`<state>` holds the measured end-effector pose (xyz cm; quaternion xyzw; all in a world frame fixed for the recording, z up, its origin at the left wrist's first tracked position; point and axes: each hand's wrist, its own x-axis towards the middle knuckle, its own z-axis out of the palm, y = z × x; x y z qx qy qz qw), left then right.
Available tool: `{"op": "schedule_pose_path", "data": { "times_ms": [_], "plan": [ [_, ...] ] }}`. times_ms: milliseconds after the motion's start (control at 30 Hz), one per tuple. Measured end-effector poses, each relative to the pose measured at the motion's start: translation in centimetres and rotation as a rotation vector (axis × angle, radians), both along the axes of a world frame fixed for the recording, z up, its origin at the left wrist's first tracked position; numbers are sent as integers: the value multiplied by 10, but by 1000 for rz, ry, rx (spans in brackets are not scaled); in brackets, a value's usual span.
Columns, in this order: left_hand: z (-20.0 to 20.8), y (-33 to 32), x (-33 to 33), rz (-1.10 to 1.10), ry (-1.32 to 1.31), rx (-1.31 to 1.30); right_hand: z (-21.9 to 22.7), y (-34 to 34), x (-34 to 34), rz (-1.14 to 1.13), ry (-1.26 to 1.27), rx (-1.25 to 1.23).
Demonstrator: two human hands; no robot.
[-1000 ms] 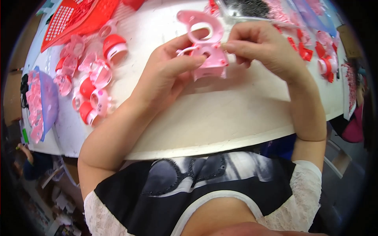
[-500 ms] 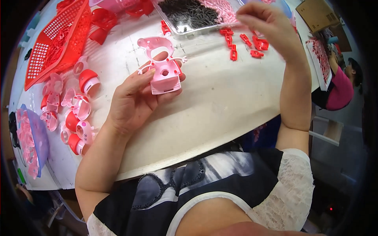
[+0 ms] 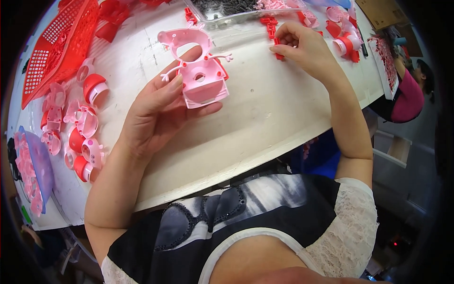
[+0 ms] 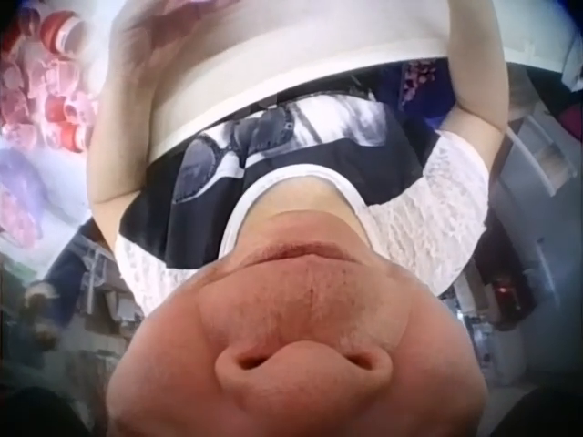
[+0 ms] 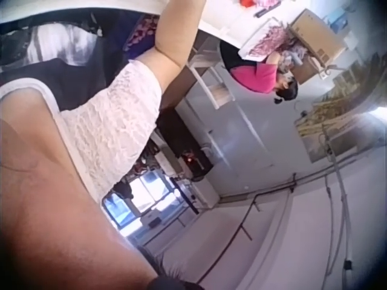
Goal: The person assembles a toy figure by inserting internal components and arms into the body frame, attaching the head and mechanism, and pressing the outer casing pieces together by hand.
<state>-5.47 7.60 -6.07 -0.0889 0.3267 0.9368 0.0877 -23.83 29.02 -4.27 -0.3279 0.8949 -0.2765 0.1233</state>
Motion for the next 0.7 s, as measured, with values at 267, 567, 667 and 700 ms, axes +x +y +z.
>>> {"op": "schedule_pose_path", "data": {
  "times_ms": [267, 567, 667, 700],
  "plan": [
    [-5, -5, 1, -21, 115, 79, 4, -8, 6, -21, -423, -347],
    [-2, -6, 2, 23, 119, -7, 50, -44, 39, 269, -203, -425],
    [-6, -8, 0, 56, 96, 102, 65, -62, 53, 223, -380, -471],
    [-7, -8, -1, 44, 95, 31, 65, -65, 54, 324, -326, -481]
  ]
}}
